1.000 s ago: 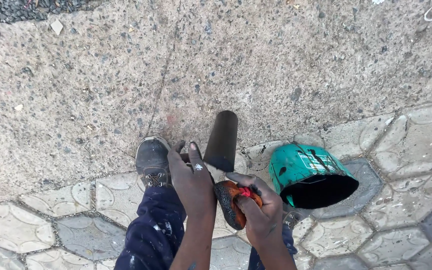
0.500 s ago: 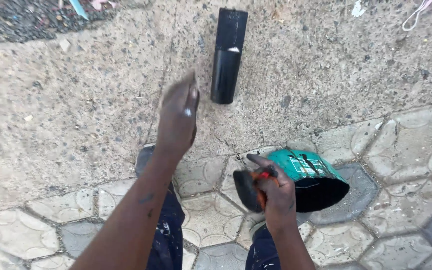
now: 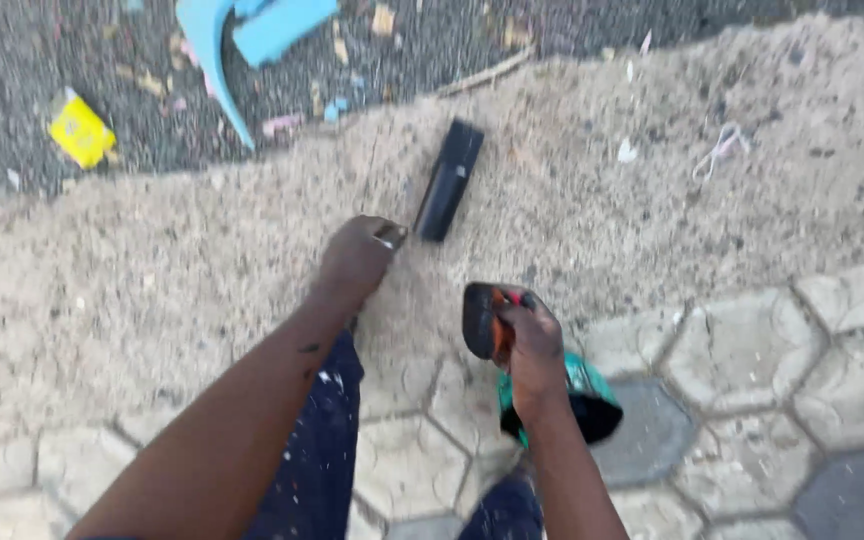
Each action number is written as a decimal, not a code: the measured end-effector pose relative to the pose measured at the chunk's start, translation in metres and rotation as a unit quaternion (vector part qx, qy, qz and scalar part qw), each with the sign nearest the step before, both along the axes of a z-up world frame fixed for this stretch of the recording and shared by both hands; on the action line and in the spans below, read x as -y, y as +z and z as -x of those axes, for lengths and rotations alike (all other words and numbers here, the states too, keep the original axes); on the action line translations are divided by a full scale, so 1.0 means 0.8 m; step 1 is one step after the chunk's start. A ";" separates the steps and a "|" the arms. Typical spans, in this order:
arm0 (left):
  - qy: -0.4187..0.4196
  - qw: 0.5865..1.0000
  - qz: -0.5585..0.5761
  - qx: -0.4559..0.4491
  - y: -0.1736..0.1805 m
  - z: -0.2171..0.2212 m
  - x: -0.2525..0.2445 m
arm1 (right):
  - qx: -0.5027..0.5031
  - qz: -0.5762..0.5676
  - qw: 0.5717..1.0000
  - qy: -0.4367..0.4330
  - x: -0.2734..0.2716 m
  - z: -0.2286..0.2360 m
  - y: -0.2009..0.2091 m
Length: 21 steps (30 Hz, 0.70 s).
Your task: Painting wooden furniture legs with black paint using a small applicator.
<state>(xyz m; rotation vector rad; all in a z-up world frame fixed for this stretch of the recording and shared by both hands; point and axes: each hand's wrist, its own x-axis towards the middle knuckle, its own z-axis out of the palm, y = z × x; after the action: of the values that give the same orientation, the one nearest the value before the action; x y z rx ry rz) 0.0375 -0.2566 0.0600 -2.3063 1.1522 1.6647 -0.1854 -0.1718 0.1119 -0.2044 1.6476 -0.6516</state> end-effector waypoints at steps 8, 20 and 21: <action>-0.262 0.947 0.180 0.040 -0.153 0.058 0.146 | -0.089 -0.034 0.994 -0.061 0.101 -0.011 -0.127; -0.166 0.981 0.069 -0.068 -0.365 0.069 0.220 | -0.237 0.093 0.965 0.059 0.117 -0.020 -0.163; -0.142 0.984 0.040 -0.104 -0.359 0.060 0.226 | -0.328 0.130 0.915 0.193 0.120 -0.013 -0.174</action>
<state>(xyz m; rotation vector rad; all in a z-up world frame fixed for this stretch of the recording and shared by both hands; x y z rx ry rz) -0.0101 -0.4370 -0.2269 -1.9284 1.5328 1.8061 -0.1753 -0.2680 -0.0271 -1.0088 2.0663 -0.5169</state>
